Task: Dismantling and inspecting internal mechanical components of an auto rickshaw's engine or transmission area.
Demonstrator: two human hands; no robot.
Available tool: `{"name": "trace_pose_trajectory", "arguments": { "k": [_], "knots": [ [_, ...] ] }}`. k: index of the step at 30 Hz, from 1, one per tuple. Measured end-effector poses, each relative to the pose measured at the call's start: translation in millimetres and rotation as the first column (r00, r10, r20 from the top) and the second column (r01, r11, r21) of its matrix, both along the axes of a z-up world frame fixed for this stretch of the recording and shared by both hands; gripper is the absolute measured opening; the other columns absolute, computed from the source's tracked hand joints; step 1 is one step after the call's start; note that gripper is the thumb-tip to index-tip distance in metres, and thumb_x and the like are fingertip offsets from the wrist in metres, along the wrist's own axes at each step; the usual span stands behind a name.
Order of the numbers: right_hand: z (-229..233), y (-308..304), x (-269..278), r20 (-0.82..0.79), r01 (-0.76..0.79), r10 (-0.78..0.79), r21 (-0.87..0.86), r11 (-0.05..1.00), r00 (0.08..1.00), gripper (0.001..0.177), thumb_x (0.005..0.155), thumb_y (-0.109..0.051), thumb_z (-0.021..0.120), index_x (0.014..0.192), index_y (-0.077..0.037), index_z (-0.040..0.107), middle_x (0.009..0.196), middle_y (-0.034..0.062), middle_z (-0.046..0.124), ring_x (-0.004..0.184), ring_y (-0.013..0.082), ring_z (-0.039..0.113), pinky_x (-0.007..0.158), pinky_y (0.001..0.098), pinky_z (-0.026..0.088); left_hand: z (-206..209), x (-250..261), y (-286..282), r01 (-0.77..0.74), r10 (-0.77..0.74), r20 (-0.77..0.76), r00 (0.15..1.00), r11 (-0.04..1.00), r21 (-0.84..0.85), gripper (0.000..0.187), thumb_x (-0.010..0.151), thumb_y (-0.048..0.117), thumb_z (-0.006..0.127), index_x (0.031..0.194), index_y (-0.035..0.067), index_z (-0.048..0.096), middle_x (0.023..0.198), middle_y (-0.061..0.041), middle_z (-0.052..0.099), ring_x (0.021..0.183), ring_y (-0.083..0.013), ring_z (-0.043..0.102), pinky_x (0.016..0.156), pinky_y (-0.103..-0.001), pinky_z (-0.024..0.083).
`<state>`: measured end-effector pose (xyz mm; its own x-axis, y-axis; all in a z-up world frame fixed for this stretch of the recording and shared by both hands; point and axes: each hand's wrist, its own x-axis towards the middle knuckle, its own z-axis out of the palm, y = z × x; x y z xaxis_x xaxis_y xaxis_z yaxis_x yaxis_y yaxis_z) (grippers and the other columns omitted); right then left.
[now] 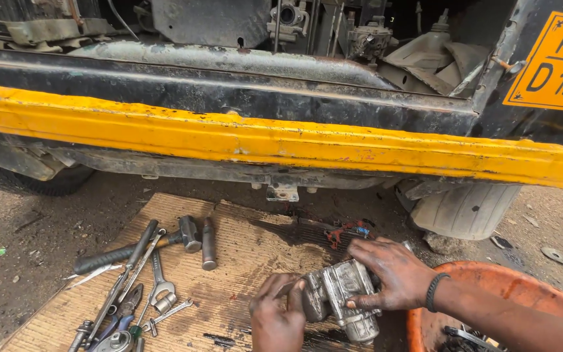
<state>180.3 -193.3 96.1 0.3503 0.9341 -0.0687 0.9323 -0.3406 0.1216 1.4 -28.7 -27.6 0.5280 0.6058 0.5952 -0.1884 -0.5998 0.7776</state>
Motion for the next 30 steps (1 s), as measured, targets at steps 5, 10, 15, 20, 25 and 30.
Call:
{"name": "trace_pose_trajectory", "arguments": {
  "k": [5,10,15,20,25,30],
  "knots": [
    [-1,1,7,0.023,0.012,-0.011,-0.049,0.999,1.0,0.116,0.075,-0.084,0.068,0.155,-0.006,0.036,0.162,0.022,0.034,0.146,0.0391,0.032,0.122,0.0525,0.024,-19,5,16,-0.051,0.051,0.026,0.998,0.999,-0.016,0.009,0.085,-0.001,0.068,0.085,0.004,0.076,0.086,-0.011,0.077,0.081,-0.0235,0.079,0.072,-0.04,0.067],
    [-7,1,9,0.013,0.052,-0.051,-0.076,0.996,0.999,0.115,0.075,-0.082,0.067,0.157,-0.007,0.034,0.163,0.0212,0.031,0.148,0.0366,0.031,0.123,0.0519,0.022,-22,6,13,0.098,-0.097,0.047,0.994,0.995,0.0,0.004,0.087,0.003,0.073,0.085,0.005,0.076,0.088,-0.009,0.078,0.084,-0.0197,0.08,0.073,-0.035,0.068],
    [-3,-4,4,-0.02,0.072,-0.074,-0.057,0.996,0.997,0.114,0.075,-0.08,0.068,0.156,-0.008,0.035,0.162,0.02,0.032,0.147,0.0371,0.032,0.123,0.052,0.022,-40,18,15,0.051,-0.056,0.204,0.977,0.998,0.025,0.01,0.094,0.001,0.067,0.102,-0.003,0.069,0.089,-0.01,0.077,0.078,-0.018,0.078,0.067,-0.032,0.064],
    [-3,-3,0,-0.029,0.064,-0.066,-0.072,0.995,0.997,0.114,0.075,-0.08,0.07,0.155,-0.006,0.036,0.157,0.0214,0.033,0.148,0.0371,0.032,0.124,0.0512,0.022,-25,7,13,0.126,-0.124,0.071,0.99,0.991,-0.032,0.017,0.089,-0.001,0.062,0.09,0.007,0.077,0.09,-0.011,0.08,0.078,-0.0157,0.08,0.065,-0.032,0.065],
    [1,-2,1,-0.033,0.125,-0.127,-0.068,0.99,0.991,0.113,0.071,-0.075,0.074,0.157,-0.011,0.036,0.165,0.0182,0.031,0.148,0.0402,0.029,0.121,0.0511,0.025,-25,12,13,0.074,-0.071,0.022,0.997,0.969,-0.235,0.008,0.087,0.006,0.073,0.083,0.0,0.075,0.076,-0.014,0.079,0.066,-0.0207,0.08,0.056,-0.035,0.064],
    [7,4,-12,-0.038,0.156,-0.16,-0.1,0.983,0.986,0.111,0.073,-0.076,0.072,0.156,-0.012,0.038,0.16,0.0168,0.033,0.148,0.0409,0.03,0.122,0.0542,0.025,-23,12,7,0.063,-0.035,0.133,0.99,0.974,-0.219,0.015,0.083,0.009,0.078,0.093,-0.002,0.072,0.082,-0.018,0.077,0.071,-0.0251,0.078,0.061,-0.04,0.064]
  ]
}}
